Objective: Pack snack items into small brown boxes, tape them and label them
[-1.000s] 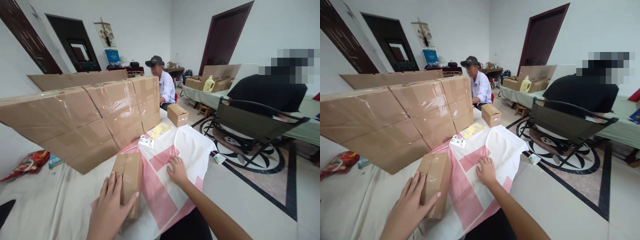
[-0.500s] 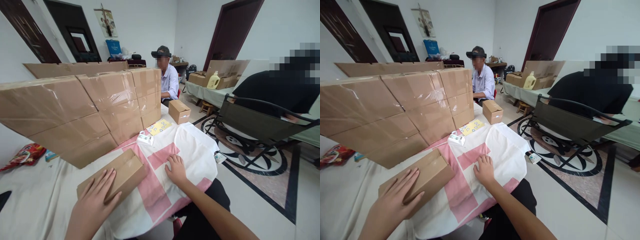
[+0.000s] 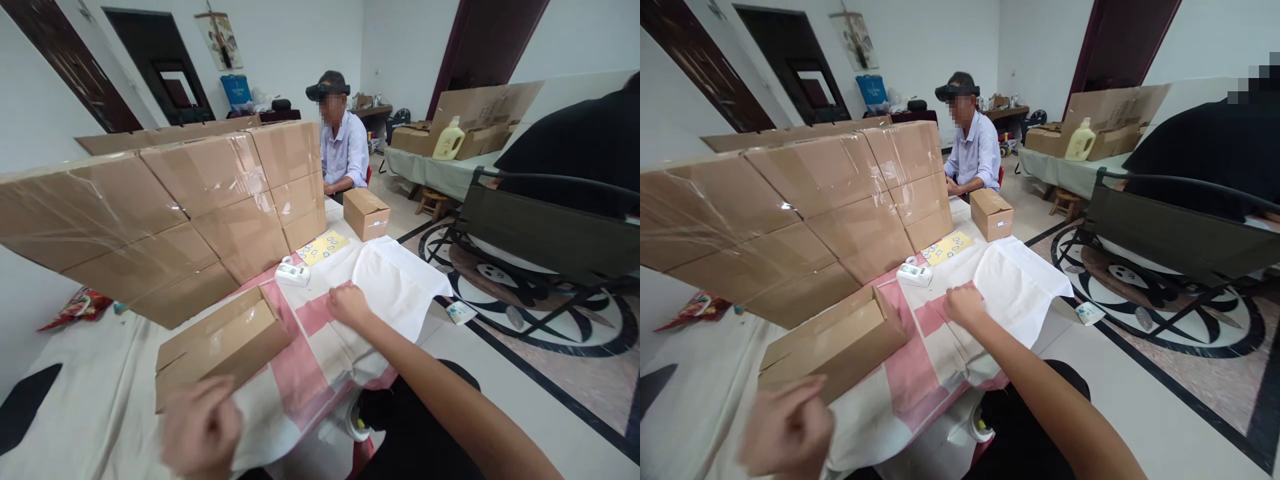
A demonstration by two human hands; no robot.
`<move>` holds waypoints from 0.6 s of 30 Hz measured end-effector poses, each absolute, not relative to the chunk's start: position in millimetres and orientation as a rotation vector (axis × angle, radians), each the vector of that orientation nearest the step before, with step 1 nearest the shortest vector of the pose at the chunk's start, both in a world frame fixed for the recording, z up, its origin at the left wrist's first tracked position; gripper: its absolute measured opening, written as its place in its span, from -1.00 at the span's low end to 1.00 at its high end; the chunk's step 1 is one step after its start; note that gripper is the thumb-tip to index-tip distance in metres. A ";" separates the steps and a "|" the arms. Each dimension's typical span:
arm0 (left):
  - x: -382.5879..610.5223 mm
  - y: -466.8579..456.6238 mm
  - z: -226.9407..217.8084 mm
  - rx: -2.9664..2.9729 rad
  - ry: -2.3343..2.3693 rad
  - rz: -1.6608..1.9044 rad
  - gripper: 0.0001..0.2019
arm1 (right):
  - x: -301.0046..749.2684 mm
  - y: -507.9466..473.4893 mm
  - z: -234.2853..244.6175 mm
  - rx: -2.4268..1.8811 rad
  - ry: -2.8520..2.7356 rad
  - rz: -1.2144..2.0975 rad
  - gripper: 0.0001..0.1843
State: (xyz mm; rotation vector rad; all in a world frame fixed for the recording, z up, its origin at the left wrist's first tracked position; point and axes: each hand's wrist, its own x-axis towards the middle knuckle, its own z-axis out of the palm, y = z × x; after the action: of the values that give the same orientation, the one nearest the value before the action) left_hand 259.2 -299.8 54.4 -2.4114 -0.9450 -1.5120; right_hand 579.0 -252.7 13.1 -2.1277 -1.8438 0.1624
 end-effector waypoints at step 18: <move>430.9 -216.5 -47.7 -3.496 -0.285 -0.583 -0.88 | 622.1 -112.5 -33.8 -2.295 -1.595 0.018 -0.53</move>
State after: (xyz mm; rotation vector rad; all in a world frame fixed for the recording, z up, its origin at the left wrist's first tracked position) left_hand 430.9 -216.5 -47.7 -3.4965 -0.2847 -0.5826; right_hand 622.1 -112.5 -33.8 -2.2948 -1.5947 0.0185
